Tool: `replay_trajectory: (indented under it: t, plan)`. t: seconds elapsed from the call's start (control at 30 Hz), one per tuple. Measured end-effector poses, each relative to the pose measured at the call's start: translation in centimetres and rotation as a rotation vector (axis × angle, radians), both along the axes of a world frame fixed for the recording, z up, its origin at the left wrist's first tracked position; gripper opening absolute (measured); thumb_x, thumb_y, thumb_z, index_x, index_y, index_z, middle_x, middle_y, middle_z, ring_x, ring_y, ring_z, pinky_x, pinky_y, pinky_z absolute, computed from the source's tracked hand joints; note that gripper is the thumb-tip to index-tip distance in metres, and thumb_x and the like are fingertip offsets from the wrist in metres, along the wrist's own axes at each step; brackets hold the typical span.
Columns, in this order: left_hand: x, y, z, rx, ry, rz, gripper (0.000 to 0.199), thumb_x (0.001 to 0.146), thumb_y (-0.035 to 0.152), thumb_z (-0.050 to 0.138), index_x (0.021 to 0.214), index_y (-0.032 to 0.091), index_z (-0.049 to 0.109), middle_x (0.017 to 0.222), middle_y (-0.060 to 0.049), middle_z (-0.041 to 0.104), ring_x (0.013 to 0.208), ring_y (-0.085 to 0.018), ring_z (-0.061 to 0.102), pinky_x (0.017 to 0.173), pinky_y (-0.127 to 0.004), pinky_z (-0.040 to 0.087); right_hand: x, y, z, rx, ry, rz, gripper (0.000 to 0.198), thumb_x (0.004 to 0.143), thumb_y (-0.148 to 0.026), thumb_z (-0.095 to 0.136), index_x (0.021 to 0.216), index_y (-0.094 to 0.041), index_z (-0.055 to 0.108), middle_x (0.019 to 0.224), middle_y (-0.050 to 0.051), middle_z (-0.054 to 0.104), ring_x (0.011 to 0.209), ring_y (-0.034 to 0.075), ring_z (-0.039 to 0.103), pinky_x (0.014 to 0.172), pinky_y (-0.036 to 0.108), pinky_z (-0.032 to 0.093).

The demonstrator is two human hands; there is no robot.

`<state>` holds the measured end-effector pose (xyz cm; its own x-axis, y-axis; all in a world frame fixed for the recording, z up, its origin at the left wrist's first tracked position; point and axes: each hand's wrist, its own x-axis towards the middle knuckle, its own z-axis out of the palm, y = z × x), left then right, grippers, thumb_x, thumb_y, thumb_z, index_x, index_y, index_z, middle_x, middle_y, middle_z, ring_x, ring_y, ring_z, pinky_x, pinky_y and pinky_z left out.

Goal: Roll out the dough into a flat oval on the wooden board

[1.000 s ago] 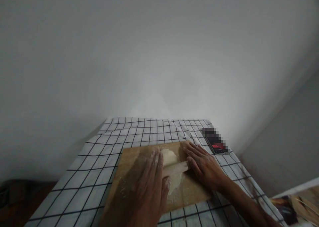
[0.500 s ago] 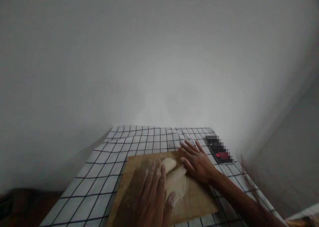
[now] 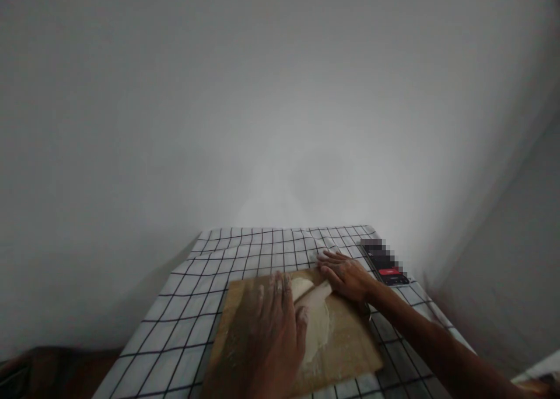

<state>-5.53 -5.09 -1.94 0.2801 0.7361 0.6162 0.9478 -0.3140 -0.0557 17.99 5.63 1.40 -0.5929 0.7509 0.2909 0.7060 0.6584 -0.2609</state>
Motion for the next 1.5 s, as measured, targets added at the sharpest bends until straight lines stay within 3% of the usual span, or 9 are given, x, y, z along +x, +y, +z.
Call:
replay_trajectory:
  t: [0.23,0.33,0.43,0.53,0.7,0.9,1.13,1.4,1.5]
  plan:
    - [-0.7,-3.0,-2.4,0.168,0.072,-0.142,0.077,0.095,0.041,0.05,0.161,0.011,0.023,0.155,-0.013,0.048,0.141,-0.03,0.048,0.121,-0.044,0.031,3.6,-12.9,-1.4,0.097,-0.011,-0.14,0.057,0.105,-0.036,0.044,0.16,-0.031,0.028,0.161,0.001,0.036,0.15,0.024,0.032,0.124,0.053,0.029]
    - [-1.1,-3.8,-3.1,0.248,0.075,-0.169,0.077,0.095,0.041,0.046,0.161,0.009,0.023,0.149,-0.013,0.055,0.135,-0.027,0.055,0.119,-0.038,0.032,4.2,-14.6,-1.8,0.072,-0.05,-0.15,0.06,0.106,-0.037,0.045,0.161,-0.035,0.022,0.163,0.0,0.031,0.151,0.024,0.029,0.124,0.054,0.027]
    - [-1.0,-3.7,-2.9,0.22,0.085,-0.146,0.08,0.094,0.041,0.05,0.161,0.008,0.022,0.152,-0.014,0.051,0.136,-0.028,0.054,0.111,-0.038,0.042,3.3,-11.1,-1.7,0.071,-0.043,-0.129,0.057,0.107,-0.038,0.041,0.161,-0.031,0.025,0.164,0.002,0.032,0.153,0.025,0.024,0.124,0.056,0.026]
    - [-0.5,-2.6,-2.2,0.18,0.077,-0.112,0.084,0.095,0.041,0.054,0.161,0.006,0.017,0.156,-0.018,0.046,0.14,-0.032,0.049,0.106,-0.042,0.049,0.6,-4.4,-0.7,0.119,-0.035,-0.093,0.051,0.108,-0.04,0.035,0.156,-0.023,0.039,0.163,0.007,0.033,0.154,0.027,0.019,0.124,0.06,0.021]
    - [-0.4,-0.9,-1.3,0.165,-0.059,-0.012,0.076,0.099,0.031,0.046,0.163,0.013,0.008,0.155,-0.018,0.046,0.14,-0.036,0.049,0.11,-0.059,0.045,-4.8,4.7,2.1,0.12,-0.008,0.065,0.048,0.108,-0.043,0.033,0.144,-0.022,0.056,0.162,0.005,0.035,0.154,0.025,0.023,0.125,0.052,0.023]
    - [-0.5,0.2,-0.7,0.113,-0.074,-0.037,0.072,0.1,0.027,0.045,0.163,0.015,0.011,0.155,-0.019,0.045,0.142,-0.037,0.046,0.116,-0.064,0.035,-5.0,6.0,1.3,0.072,-0.016,0.08,0.053,0.109,-0.045,0.025,0.141,-0.02,0.06,0.157,0.003,0.045,0.15,0.022,0.033,0.123,0.04,0.027]
    - [0.8,0.9,-1.1,0.011,-0.098,-0.033,0.073,0.1,0.036,0.048,0.16,0.008,0.02,0.159,-0.021,0.039,0.148,-0.037,0.036,0.116,-0.058,0.039,1.3,-0.8,-0.8,0.054,0.011,-0.052,0.046,0.108,-0.035,0.032,0.142,-0.02,0.058,0.148,0.007,0.056,0.146,0.022,0.04,0.121,0.047,0.036]
    - [0.2,-2.3,-1.4,0.054,-0.012,-0.116,0.073,0.096,0.034,0.053,0.16,0.012,0.026,0.162,-0.015,0.037,0.148,-0.033,0.037,0.121,-0.053,0.03,3.6,-14.3,-2.2,0.166,0.01,-0.206,0.058,0.105,-0.032,0.043,0.161,-0.032,0.026,0.159,0.002,0.042,0.148,0.025,0.038,0.123,0.054,0.033]
    - [-0.8,-4.0,-1.7,0.143,0.042,-0.151,0.076,0.093,0.035,0.053,0.16,0.011,0.026,0.158,-0.013,0.045,0.144,-0.03,0.043,0.124,-0.045,0.023,3.7,-17.2,-3.1,0.264,-0.021,-0.211,0.069,0.102,-0.032,0.049,0.163,-0.032,0.016,0.156,0.002,0.045,0.143,0.027,0.045,0.117,0.053,0.043]
